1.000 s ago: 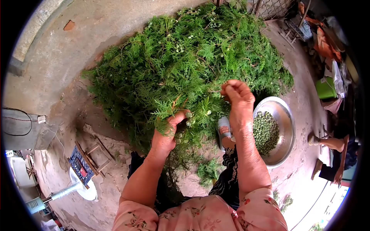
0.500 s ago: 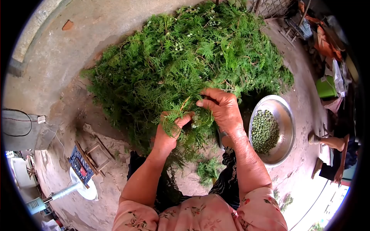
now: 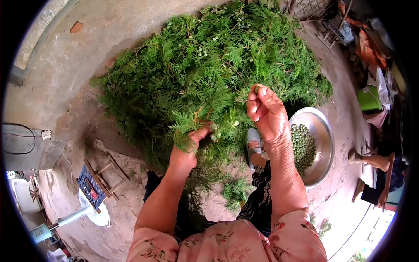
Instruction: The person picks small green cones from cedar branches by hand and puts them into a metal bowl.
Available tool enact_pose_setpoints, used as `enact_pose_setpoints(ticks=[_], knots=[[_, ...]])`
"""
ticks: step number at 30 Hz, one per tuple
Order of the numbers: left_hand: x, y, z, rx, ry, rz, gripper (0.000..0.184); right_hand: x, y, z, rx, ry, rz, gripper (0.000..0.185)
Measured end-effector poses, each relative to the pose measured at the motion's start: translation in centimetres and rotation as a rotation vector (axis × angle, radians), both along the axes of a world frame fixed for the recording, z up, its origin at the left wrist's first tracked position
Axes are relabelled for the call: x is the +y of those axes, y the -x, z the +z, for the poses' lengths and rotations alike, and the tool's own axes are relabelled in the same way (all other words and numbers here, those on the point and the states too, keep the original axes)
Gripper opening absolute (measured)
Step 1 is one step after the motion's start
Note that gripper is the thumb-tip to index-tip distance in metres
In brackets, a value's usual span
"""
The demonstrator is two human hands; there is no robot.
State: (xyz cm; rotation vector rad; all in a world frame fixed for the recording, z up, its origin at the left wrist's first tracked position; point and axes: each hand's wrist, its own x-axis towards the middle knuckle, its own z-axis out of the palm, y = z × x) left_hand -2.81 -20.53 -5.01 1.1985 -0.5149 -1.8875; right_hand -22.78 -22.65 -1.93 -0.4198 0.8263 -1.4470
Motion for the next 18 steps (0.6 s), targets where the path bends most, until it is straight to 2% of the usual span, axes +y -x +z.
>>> enact_pose_setpoints(ticks=[1,3,4,6,9,11,14,18], knots=[[-0.3,-0.2,-0.1,-0.001,0.000,0.001,0.024,0.0,-0.2,0.5,-0.081,0.010,-0.008,0.016],[-0.8,-0.8,-0.1,0.181,-0.038,-0.017,0.025,0.4,-0.6,1.1,-0.105,-0.003,-0.016,0.016],[-0.5,-0.8,0.4,0.253,0.020,0.010,0.026,0.6,-0.5,1.1,-0.151,0.014,-0.009,0.015],[-0.7,-0.9,0.4,0.260,0.002,0.040,0.025,1.1,-0.6,1.1,-0.198,0.032,0.000,0.015],[-0.7,-0.5,0.4,0.173,-0.044,0.128,0.025,1.9,-1.7,1.6,0.526,-0.147,0.086,0.017],[-0.5,-0.2,0.8,0.164,0.071,0.098,0.022,1.9,-2.5,0.9,0.631,-0.086,0.128,0.023],[-0.4,0.6,1.2,0.121,0.096,0.163,0.020,1.6,-3.4,-0.1,0.601,-0.042,0.114,0.023],[-0.5,0.2,0.8,0.110,0.139,0.103,0.019,1.2,-3.5,-0.6,0.664,-0.014,0.140,0.023]])
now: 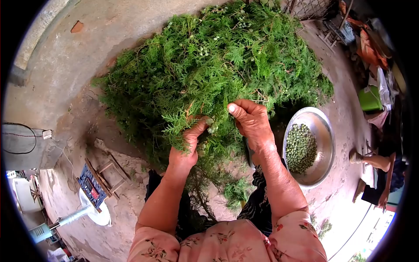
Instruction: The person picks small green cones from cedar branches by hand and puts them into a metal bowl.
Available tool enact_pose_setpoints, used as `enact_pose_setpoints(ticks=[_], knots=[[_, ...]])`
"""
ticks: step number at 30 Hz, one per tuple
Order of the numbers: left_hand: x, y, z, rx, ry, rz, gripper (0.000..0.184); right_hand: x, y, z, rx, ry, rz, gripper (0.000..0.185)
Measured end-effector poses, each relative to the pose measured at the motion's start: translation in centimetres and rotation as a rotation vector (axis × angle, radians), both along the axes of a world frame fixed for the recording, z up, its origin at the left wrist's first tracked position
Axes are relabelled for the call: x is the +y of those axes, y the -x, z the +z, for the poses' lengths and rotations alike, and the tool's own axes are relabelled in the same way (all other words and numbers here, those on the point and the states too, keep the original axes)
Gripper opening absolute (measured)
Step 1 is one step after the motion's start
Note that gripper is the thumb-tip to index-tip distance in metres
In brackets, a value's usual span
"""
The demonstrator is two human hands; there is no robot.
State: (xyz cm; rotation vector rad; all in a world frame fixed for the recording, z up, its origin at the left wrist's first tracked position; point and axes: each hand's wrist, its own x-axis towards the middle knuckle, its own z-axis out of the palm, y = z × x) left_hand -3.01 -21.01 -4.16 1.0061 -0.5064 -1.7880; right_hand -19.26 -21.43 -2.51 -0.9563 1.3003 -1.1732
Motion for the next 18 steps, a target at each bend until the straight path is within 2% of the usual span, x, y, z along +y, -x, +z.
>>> enact_pose_setpoints(ticks=[2,5,7,8,9,11,13,15,17,18], knots=[[0.0,-0.1,-0.1,-0.075,-0.025,-0.018,0.018,0.0,-0.1,0.0,0.011,-0.022,0.034,0.023],[0.2,0.0,0.0,-0.027,-0.049,-0.049,0.019,0.2,-0.4,0.3,-0.007,-0.053,-0.029,0.024],[0.5,0.0,-0.8,-0.076,-0.047,-0.036,0.021,0.4,-0.5,1.6,-0.272,-0.309,-0.199,0.021],[0.7,-0.1,-1.2,-0.125,-0.046,-0.021,0.023,0.2,0.2,1.7,-0.206,-0.326,-0.256,0.019],[0.7,-0.4,-1.4,-0.125,-0.047,-0.017,0.023,-0.4,1.6,0.1,-0.421,-0.203,-0.318,0.018],[0.3,-1.0,-1.5,-0.138,-0.001,0.014,0.026,-1.2,3.2,-0.7,-0.569,-0.005,-0.286,0.017],[0.3,-0.7,-0.8,-0.222,0.064,0.092,0.024,-1.1,3.0,0.1,-0.646,-0.005,-0.328,0.014],[0.4,-0.2,-0.1,-0.388,0.194,0.237,0.019,-0.9,2.9,0.8,-0.830,0.000,-0.239,0.018],[0.5,0.1,-0.5,-0.382,0.162,0.277,0.021,-0.6,2.5,1.2,-0.840,0.013,-0.312,0.013],[0.3,0.2,-0.2,-0.436,0.197,0.254,0.021,-0.3,2.9,1.1,-0.680,0.049,-0.094,0.012]])
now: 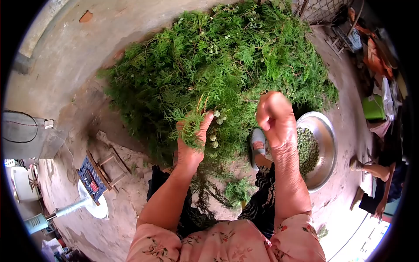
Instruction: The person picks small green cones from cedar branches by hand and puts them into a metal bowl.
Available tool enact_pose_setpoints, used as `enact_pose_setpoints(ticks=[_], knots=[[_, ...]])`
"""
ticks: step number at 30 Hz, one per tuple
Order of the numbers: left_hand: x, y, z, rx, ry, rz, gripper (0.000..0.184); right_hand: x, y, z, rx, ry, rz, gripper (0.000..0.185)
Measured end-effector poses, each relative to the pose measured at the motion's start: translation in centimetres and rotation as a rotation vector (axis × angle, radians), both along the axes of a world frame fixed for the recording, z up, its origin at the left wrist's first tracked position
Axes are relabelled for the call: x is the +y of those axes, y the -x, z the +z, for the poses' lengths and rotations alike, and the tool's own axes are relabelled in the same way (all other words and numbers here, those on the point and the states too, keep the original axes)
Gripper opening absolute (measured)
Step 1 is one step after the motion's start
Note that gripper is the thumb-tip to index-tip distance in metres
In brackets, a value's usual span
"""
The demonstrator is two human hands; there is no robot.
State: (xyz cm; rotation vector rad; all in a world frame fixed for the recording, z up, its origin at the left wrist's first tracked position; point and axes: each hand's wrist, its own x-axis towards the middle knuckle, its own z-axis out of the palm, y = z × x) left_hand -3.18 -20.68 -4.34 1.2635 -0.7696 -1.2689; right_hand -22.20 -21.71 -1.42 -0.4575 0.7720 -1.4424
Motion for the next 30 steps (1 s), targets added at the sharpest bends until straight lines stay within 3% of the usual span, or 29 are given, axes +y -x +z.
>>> enact_pose_setpoints(ticks=[1,2,3,5,6,8,9,11,12,13,15,17,20,21,23,25,27,30], knots=[[-0.1,0.2,0.1,-0.060,0.022,-0.025,0.022,0.4,0.2,-0.1,0.171,0.095,0.185,0.013],[-0.1,0.4,-0.2,-0.026,0.009,0.012,0.023,1.0,-1.8,1.7,0.597,-0.022,0.055,0.011],[-0.2,0.3,-1.1,-0.026,0.009,0.011,0.023,1.5,-3.0,1.3,0.671,0.201,0.060,0.014],[-0.4,0.0,-2.8,0.193,0.174,-0.063,0.024,1.6,-4.8,0.9,1.173,0.466,-0.027,0.018],[-0.1,-0.2,-2.8,0.193,0.173,-0.065,0.024,1.6,-5.5,0.2,1.212,0.446,-0.041,0.019],[0.6,-0.4,-2.3,0.816,-0.018,-0.066,0.024,1.5,-6.0,-0.4,1.277,0.431,-0.006,0.019],[0.6,-0.4,-1.8,0.816,-0.019,-0.067,0.024,1.4,-5.9,-0.5,1.277,0.429,-0.007,0.019],[0.3,-0.4,-0.8,0.018,0.027,-0.168,0.024,1.1,-5.5,-1.1,1.353,0.448,0.059,0.021],[0.2,-0.4,-0.7,0.018,0.026,-0.167,0.024,0.6,-5.8,-2.1,1.177,0.584,-0.097,0.014],[0.0,-0.3,-0.6,0.116,0.017,-0.169,0.023,0.7,-5.8,-2.2,1.176,0.584,-0.095,0.014],[0.1,-0.1,-0.3,0.214,0.008,-0.170,0.023,0.9,-5.8,-1.4,0.541,0.163,0.004,0.016],[0.3,0.0,-0.1,0.214,-0.080,-0.104,0.022,1.1,-5.3,-0.1,0.443,-0.094,0.023,0.024],[-0.1,-0.7,-1.5,0.236,-0.101,-0.146,0.024,0.3,-3.7,-0.5,0.040,-0.041,0.001,0.027],[-0.2,-0.7,-1.6,0.207,-0.107,-0.140,0.025,0.2,-3.4,-0.5,-0.092,-0.066,-0.014,0.017],[-0.1,-0.4,-1.2,0.198,-0.071,-0.119,0.027,0.2,-3.3,0.0,-0.057,-0.185,-0.111,0.005],[0.0,-0.1,-0.6,0.178,0.002,-0.078,0.032,0.2,-2.8,-0.7,-0.002,-0.209,-0.034,0.003],[-0.2,-0.4,-0.6,0.170,0.012,-0.138,0.035,0.5,-2.2,-1.8,0.142,-0.143,0.187,0.012],[-0.1,0.0,-0.6,0.215,-0.039,-0.101,0.030,1.0,-3.6,-1.7,0.333,-0.288,0.174,0.024]])
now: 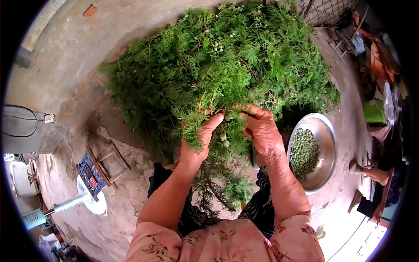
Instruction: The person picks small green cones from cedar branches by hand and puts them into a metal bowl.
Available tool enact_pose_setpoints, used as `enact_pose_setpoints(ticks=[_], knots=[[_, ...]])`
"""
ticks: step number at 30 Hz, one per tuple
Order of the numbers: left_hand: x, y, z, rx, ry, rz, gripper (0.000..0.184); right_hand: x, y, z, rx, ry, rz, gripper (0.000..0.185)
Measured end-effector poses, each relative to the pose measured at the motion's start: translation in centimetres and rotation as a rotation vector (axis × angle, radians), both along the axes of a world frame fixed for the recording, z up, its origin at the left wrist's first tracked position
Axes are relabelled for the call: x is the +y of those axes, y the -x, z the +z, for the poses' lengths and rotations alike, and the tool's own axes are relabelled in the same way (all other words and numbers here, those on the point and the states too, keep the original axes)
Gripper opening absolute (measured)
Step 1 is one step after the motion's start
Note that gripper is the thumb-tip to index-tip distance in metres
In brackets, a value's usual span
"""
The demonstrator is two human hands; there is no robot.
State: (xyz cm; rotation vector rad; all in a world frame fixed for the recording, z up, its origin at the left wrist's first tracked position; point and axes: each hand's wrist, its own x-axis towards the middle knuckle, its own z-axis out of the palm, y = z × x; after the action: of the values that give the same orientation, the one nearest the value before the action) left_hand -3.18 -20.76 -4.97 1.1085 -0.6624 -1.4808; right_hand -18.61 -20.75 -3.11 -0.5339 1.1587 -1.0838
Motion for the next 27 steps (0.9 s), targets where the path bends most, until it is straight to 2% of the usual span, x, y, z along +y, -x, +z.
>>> enact_pose_setpoints(ticks=[3,6,9,12,16,18,19,21,23,25,26,27], knots=[[0.1,-0.1,-0.9,0.033,-0.008,-0.024,0.027,0.0,-0.5,-0.2,0.111,0.083,0.106,0.030],[-0.3,-0.4,-0.4,0.038,-0.056,-0.108,0.027,0.2,-0.4,-0.8,-0.116,0.169,0.170,0.022],[-0.1,-0.1,0.0,0.052,-0.061,-0.123,0.027,0.1,-0.7,-0.4,-0.006,0.076,0.110,0.017],[0.0,-0.2,0.3,0.087,-0.106,-0.152,0.029,0.2,-0.7,-1.3,-0.141,0.127,0.110,0.011],[-0.2,-0.4,0.1,0.120,-0.203,-0.197,0.031,0.2,-0.6,-1.1,-0.112,0.174,0.165,0.009],[-0.2,-0.3,0.2,0.089,-0.295,-0.192,0.031,0.2,-0.9,-1.2,0.082,0.186,0.098,0.009],[-0.3,-0.2,-0.2,0.089,-0.295,-0.193,0.031,0.3,-0.9,-1.0,0.082,0.186,0.097,0.009],[-0.6,0.1,-1.6,0.203,-0.319,-0.133,0.029,0.6,-1.0,-0.6,0.268,0.328,0.122,0.014],[-0.4,0.0,-1.3,0.175,-0.273,-0.127,0.028,0.4,-1.1,-0.7,0.341,0.410,0.099,0.019],[-0.3,-0.3,0.5,0.349,-0.359,-0.191,0.028,0.4,-1.1,0.6,0.132,0.122,0.125,0.014],[-0.2,-0.3,0.9,0.330,-0.288,-0.259,0.026,0.3,-0.7,-0.1,0.132,0.122,0.125,0.014],[0.1,-0.4,1.1,0.330,-0.288,-0.259,0.026,0.1,-0.1,-1.3,-0.121,0.112,0.158,0.013]])
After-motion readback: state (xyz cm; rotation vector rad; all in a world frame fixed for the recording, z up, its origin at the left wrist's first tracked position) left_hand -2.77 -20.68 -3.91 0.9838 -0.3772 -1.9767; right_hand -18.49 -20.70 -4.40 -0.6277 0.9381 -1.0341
